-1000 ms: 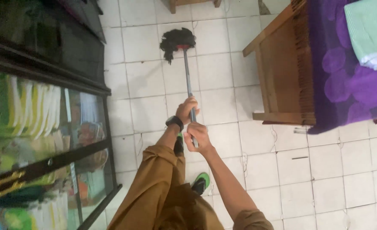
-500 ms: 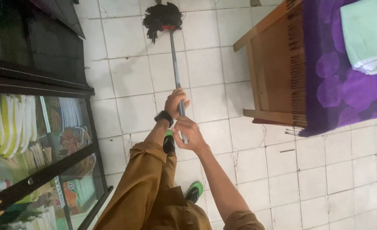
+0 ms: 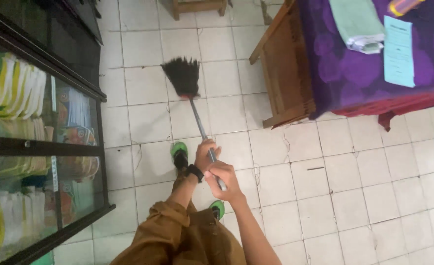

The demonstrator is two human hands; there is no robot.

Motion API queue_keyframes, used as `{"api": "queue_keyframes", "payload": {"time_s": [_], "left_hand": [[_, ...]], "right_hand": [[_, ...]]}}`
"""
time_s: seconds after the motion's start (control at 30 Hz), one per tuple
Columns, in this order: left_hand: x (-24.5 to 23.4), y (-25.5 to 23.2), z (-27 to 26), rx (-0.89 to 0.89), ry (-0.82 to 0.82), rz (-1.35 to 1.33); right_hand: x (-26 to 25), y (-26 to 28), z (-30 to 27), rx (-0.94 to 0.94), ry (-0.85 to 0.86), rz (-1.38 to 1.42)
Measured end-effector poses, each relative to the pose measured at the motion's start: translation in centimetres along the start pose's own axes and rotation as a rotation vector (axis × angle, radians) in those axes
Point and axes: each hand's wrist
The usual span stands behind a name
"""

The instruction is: The person mops a tiled floor using a string mop, moving back and forth across the room and around furniture. The person navigates around a wooden table, a glass-door refrigerator, and a table with a purple cloth.

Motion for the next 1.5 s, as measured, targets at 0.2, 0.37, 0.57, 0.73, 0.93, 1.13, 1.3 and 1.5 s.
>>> {"api": "queue_keyframes", "payload": {"time_s": [0.2, 0.37, 0.57, 0.73, 0.93, 1.13, 1.3, 1.5], "left_hand": [[2.5, -11.7, -9.3, -0.088, -0.003, -0.048], [4.0, -13.5, -12.7, -0.092, -0.064, -0.142], [4.5, -14.9, -9.3, 0.054, -0.086, -0.15], [2.1, -22.2, -4.6, 0.207, -0.177, -0.21], [0.2, -27.4, -0.7, 0.306, -0.203, -0.185], [1.6, -30.6, 1.0, 0.374, -0.169, -0.232], [4.2, -31.0, 0.4, 0.354, -0.143, -0.274], [10.4, -15.2, -2.1, 0.157, 0.007, -0.082]], "right_hand": [[-1.6, 8.3, -8.3, -0.058, -0.057, 0.067], [-0.8, 8.0, -13.0, -0.058, -0.117, 0.096], [-2.3, 9.6, -11.3, -0.313, -0.282, 0.12], [-3.7, 15.6, -6.8, -0.48, -0.344, 0.079], [-4.1, 19.5, -4.6, -0.649, -0.387, 0.083], [-6.5, 22.3, -5.4, -0.658, -0.346, 0.095], [-8.5, 22.9, -6.5, -0.593, -0.255, 0.055], [-9.1, 8.1, -10.7, -0.363, -0.334, -0.053]]}}
Point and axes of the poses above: each hand's wrist, its own z-axis towards the middle knuckle, its own x-axis out of the palm, y = z × x, and after that the axes turned 7 degrees about z, right-handed
